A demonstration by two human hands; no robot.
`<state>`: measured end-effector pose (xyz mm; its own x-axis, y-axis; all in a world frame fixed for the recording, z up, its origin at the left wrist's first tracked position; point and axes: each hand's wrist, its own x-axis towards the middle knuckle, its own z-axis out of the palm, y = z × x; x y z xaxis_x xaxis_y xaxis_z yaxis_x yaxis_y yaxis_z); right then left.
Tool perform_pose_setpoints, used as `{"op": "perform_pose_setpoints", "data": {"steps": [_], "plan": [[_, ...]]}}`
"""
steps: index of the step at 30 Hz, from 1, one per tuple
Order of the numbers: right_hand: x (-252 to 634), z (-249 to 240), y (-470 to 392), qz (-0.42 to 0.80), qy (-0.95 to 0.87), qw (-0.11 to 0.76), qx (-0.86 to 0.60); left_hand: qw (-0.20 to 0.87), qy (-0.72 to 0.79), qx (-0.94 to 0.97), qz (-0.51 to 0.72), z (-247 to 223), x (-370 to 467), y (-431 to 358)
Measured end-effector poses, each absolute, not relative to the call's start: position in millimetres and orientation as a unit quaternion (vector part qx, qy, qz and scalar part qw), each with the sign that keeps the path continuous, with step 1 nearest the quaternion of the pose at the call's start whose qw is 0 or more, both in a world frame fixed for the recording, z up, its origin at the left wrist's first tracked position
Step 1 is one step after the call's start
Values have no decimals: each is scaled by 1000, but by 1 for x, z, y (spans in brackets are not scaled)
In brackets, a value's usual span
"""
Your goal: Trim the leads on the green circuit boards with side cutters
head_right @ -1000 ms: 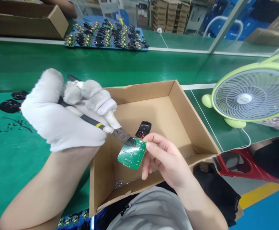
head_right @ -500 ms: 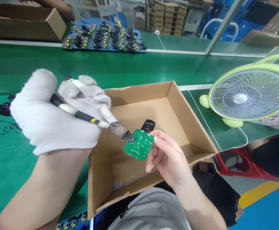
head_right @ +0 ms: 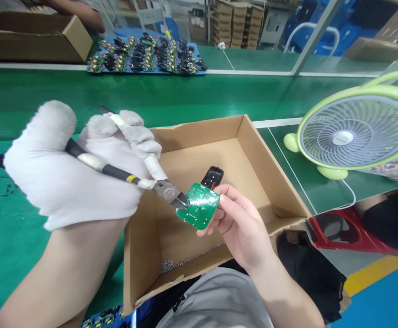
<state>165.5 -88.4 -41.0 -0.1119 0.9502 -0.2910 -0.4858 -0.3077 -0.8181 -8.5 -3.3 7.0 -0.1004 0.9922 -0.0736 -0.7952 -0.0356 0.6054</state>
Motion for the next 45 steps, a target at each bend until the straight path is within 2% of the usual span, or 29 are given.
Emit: {"op": "perform_pose_setpoints", "data": {"steps": [10,30,45], "plan": [[164,-41,-90,685,-283,527,-416,590,275,203,732,20,-7,-13],[162,-40,-92,656,-294,551,-425,633,250,216,700,3,-5,-10],[161,-40,-93,688,-272,562,-371,635,235,187,711,5,-3,-11]]}}
